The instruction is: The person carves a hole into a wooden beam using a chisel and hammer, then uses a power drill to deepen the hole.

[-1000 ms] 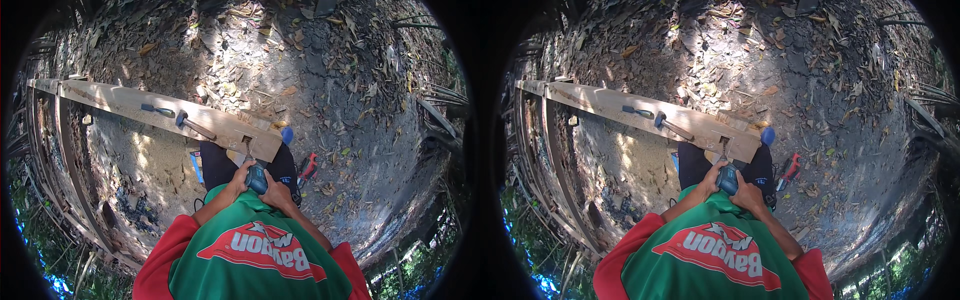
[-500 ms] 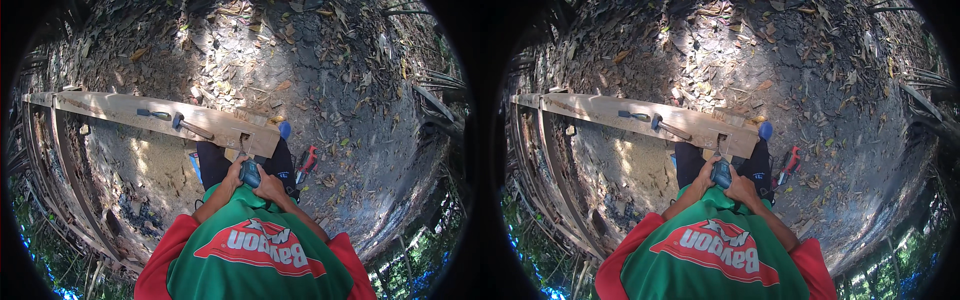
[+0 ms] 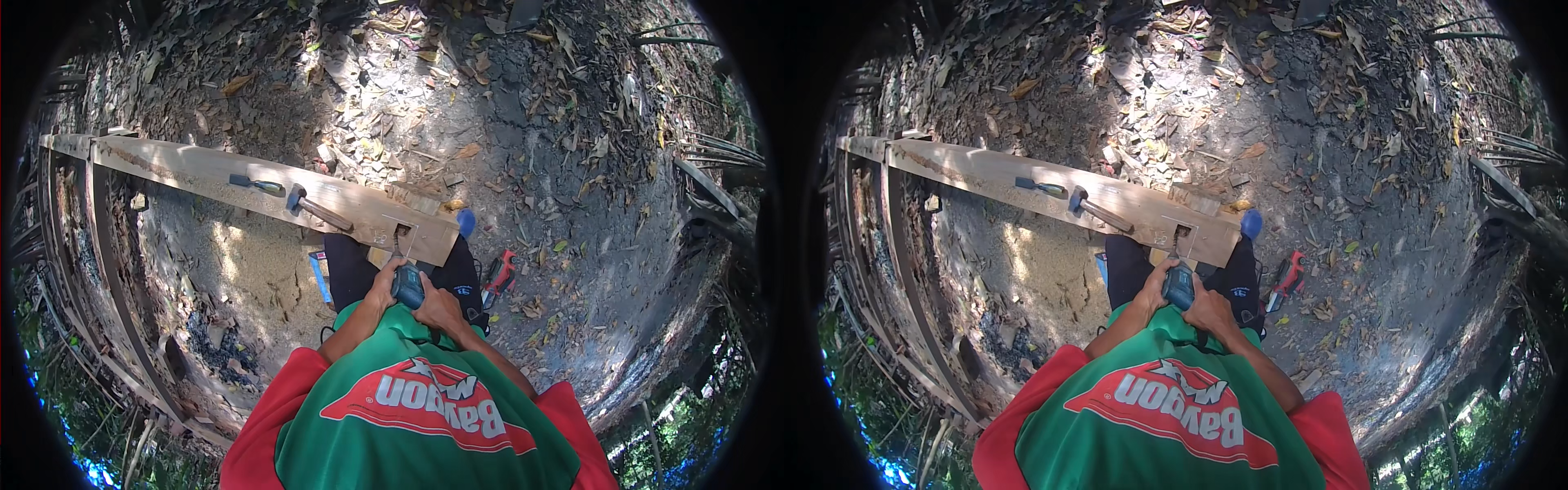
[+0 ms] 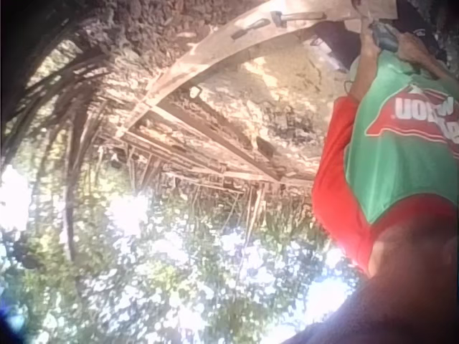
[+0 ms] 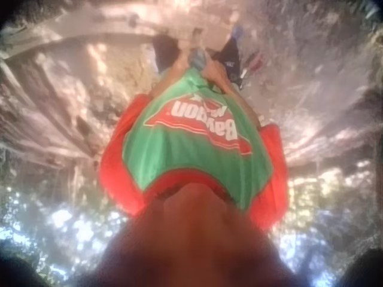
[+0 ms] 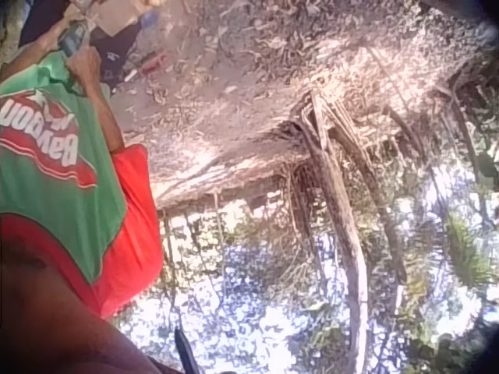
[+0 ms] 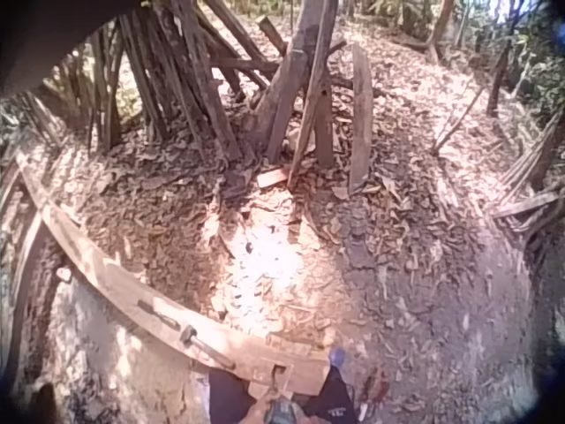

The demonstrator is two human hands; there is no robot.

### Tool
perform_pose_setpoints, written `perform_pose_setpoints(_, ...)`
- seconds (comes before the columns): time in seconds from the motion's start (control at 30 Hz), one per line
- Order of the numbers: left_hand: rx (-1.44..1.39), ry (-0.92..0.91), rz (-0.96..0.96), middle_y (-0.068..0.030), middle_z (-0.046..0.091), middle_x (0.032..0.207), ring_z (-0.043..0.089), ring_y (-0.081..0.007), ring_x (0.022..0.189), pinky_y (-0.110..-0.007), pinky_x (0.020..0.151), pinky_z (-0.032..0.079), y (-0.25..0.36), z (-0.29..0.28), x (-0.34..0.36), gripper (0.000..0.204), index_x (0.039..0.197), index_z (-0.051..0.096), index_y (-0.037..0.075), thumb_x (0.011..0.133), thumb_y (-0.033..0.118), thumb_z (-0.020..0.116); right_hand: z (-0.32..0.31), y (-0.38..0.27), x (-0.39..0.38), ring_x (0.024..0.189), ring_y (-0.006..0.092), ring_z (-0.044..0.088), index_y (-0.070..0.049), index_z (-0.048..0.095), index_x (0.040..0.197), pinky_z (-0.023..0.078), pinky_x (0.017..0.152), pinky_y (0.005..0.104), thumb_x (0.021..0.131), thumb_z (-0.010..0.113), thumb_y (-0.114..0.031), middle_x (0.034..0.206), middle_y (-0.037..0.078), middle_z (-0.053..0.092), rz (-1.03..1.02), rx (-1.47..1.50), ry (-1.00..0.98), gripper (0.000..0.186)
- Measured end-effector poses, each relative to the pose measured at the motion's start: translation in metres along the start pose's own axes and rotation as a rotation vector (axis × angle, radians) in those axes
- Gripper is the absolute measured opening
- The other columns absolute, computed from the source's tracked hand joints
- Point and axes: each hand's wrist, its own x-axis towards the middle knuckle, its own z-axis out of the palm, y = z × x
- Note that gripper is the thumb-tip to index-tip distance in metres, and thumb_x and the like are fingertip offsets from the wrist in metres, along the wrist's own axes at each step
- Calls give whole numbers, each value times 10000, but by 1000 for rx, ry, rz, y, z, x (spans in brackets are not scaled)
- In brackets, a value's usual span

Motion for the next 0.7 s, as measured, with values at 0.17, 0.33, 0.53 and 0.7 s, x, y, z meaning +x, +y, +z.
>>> perform_pose_setpoints(0.17,-27,-3,9,-88,651,777,653,-240,658,-406,683,581,-2,-4,6,250,923,602,70,834,300,639,-13,-6,0,929,420,662,-58,298,1477,526,847,468,640,721,-371,994,280,668,-19,-66,-30,989)
perform_pose_setpoints(0.33,-23,-5,1,-93,661,809,666,-247,696,-416,706,582,0,4,2,265,941,603,69,843,314,619,-18,-5,5,945,411,660,-63,297,1478,519,862,469,646,729,-395,1017,278,664,-37,-131,-42,994)
perform_pose_setpoints(0.53,-79,-67,-8,-103,674,839,675,-254,725,-414,736,580,0,-4,5,287,961,611,70,841,330,616,-17,-8,12,924,426,659,-61,294,1479,520,842,479,633,758,-420,987,293,663,-67,-175,-47,1030)
perform_pose_setpoints(0.7,-119,-79,-23,-101,672,836,671,-250,716,-409,736,578,1,-2,0,273,951,611,71,832,315,630,-16,-7,12,927,423,659,-70,290,1484,521,847,476,635,753,-394,990,291,664,-63,-164,-51,1020)
